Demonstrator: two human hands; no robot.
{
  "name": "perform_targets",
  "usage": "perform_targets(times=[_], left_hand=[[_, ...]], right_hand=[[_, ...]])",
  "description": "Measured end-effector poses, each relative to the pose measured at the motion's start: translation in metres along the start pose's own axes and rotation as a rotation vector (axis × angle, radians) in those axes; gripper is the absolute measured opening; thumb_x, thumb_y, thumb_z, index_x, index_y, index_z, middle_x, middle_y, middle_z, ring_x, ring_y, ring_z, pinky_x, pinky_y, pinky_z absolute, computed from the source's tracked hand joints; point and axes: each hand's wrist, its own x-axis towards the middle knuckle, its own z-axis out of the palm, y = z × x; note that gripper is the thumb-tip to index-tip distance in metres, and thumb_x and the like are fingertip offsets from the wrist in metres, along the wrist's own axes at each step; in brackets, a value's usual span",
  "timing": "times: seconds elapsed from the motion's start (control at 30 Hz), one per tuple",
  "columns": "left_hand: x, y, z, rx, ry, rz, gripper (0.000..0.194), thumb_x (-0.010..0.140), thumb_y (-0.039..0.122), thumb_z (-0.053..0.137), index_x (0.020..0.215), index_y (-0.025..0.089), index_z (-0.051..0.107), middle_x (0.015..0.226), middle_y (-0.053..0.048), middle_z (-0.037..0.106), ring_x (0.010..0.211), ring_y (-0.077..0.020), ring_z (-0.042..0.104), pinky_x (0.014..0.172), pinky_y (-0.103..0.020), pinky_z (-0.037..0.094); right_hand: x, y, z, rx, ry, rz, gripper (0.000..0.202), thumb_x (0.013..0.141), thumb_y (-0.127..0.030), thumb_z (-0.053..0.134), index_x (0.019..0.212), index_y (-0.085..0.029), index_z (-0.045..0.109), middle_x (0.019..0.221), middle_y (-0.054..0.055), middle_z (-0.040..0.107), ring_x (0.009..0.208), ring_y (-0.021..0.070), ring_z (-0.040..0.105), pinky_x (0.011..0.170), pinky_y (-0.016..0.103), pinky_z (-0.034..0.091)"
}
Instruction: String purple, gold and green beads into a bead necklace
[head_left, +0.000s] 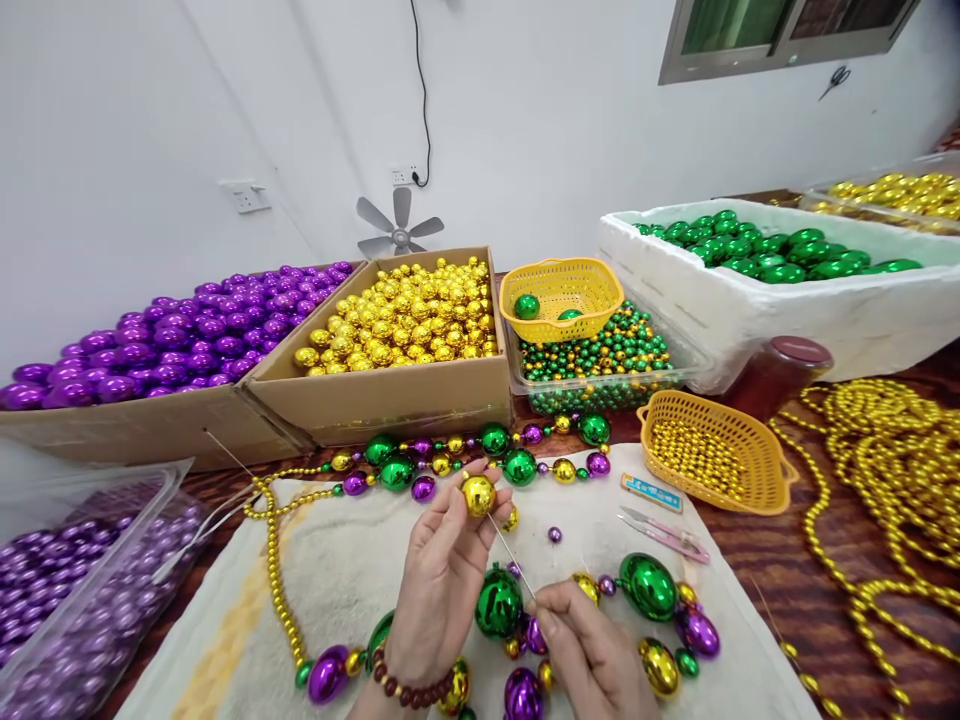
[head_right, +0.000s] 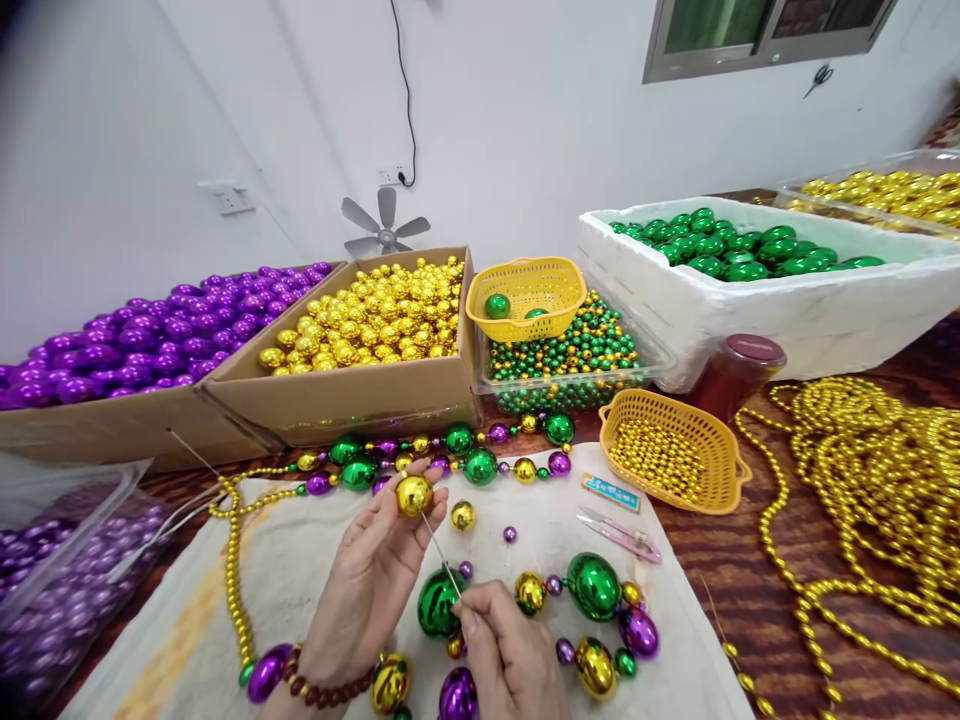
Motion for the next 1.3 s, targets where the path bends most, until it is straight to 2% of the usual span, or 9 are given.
perform_targets(times=[0.23,0.37,0.53,0.67,0.87,1.03,1.17,1.3], left_hand=[[-0.004,-0.004,0.002,-0.015,0.056,0.02,0.033,0.091,0.021,0.059,0.123,0.021,0.063,0.121,-0.011,0.065,0.109,-0.0235,0.063,0.092,-0.034,0.054],[-0.003,-0.003,0.002,0.053,0.025,0.026,0.031,0.092,0.023,0.057,0.122,0.019,0.064,0.115,-0.011,0.067,0.106,-0.0231,0.065,0.091,-0.033,0.055],[0.002,0.001,0.001,0.099,-0.021,-0.019,0.028,0.092,0.023,0.056,0.117,0.017,0.066,0.119,-0.012,0.065,0.101,-0.0216,0.066,0.089,-0.032,0.056],[0.004,-0.001,0.0,0.087,-0.016,-0.022,0.03,0.093,0.023,0.055,0.12,0.016,0.065,0.119,-0.012,0.066,0.1,-0.0195,0.066,0.09,-0.03,0.055],[0.004,0.0,-0.003,0.075,-0.015,-0.07,0.03,0.092,0.023,0.056,0.12,0.016,0.065,0.121,-0.013,0.065,0.101,-0.0204,0.066,0.094,-0.034,0.054],[0.003,0.004,0.001,0.008,-0.021,-0.085,0.028,0.09,0.025,0.059,0.117,0.019,0.067,0.12,-0.009,0.065,0.108,-0.025,0.064,0.099,-0.041,0.05],[0.005,0.003,0.001,0.033,0.021,-0.055,0.027,0.085,0.022,0.066,0.112,0.019,0.068,0.108,-0.007,0.069,0.105,-0.0228,0.066,0.098,-0.037,0.051],[0.009,0.005,-0.002,-0.004,0.045,-0.053,0.026,0.087,0.028,0.065,0.111,0.018,0.068,0.109,-0.008,0.069,0.104,-0.0216,0.066,0.093,-0.035,0.053]], right_hand=[[0.001,0.0,0.007,-0.058,0.086,-0.004,0.032,0.097,-0.043,0.042,0.08,-0.021,0.059,0.058,-0.004,0.047,0.05,0.0125,0.047,0.05,0.022,0.033],[0.001,-0.002,0.005,-0.067,0.057,-0.044,0.03,0.098,-0.04,0.039,0.082,-0.021,0.058,0.06,-0.003,0.05,0.051,0.0129,0.05,0.05,0.022,0.034],[0.002,-0.011,-0.006,-0.111,-0.013,-0.049,0.027,0.099,-0.033,0.037,0.089,-0.02,0.058,0.066,-0.003,0.055,0.058,0.0132,0.053,0.056,0.023,0.036],[0.003,-0.015,-0.008,-0.108,-0.02,-0.033,0.025,0.099,-0.031,0.037,0.088,-0.02,0.057,0.065,-0.004,0.054,0.058,0.0121,0.053,0.056,0.022,0.035],[0.002,-0.013,-0.006,-0.107,-0.036,-0.03,0.026,0.1,-0.031,0.036,0.088,-0.02,0.056,0.065,-0.004,0.051,0.058,0.0125,0.051,0.056,0.023,0.034],[-0.001,-0.008,-0.005,-0.149,-0.038,-0.063,0.025,0.099,-0.031,0.036,0.091,-0.021,0.056,0.065,-0.003,0.053,0.055,0.013,0.051,0.053,0.024,0.034],[-0.003,-0.004,-0.004,-0.232,-0.054,-0.085,0.021,0.098,-0.027,0.038,0.099,-0.022,0.058,0.062,-0.004,0.055,0.054,0.014,0.053,0.053,0.024,0.035],[-0.009,0.0,-0.004,-0.184,-0.092,-0.057,0.025,0.098,-0.03,0.038,0.104,-0.02,0.06,0.06,-0.004,0.054,0.051,0.0137,0.052,0.05,0.023,0.036]])
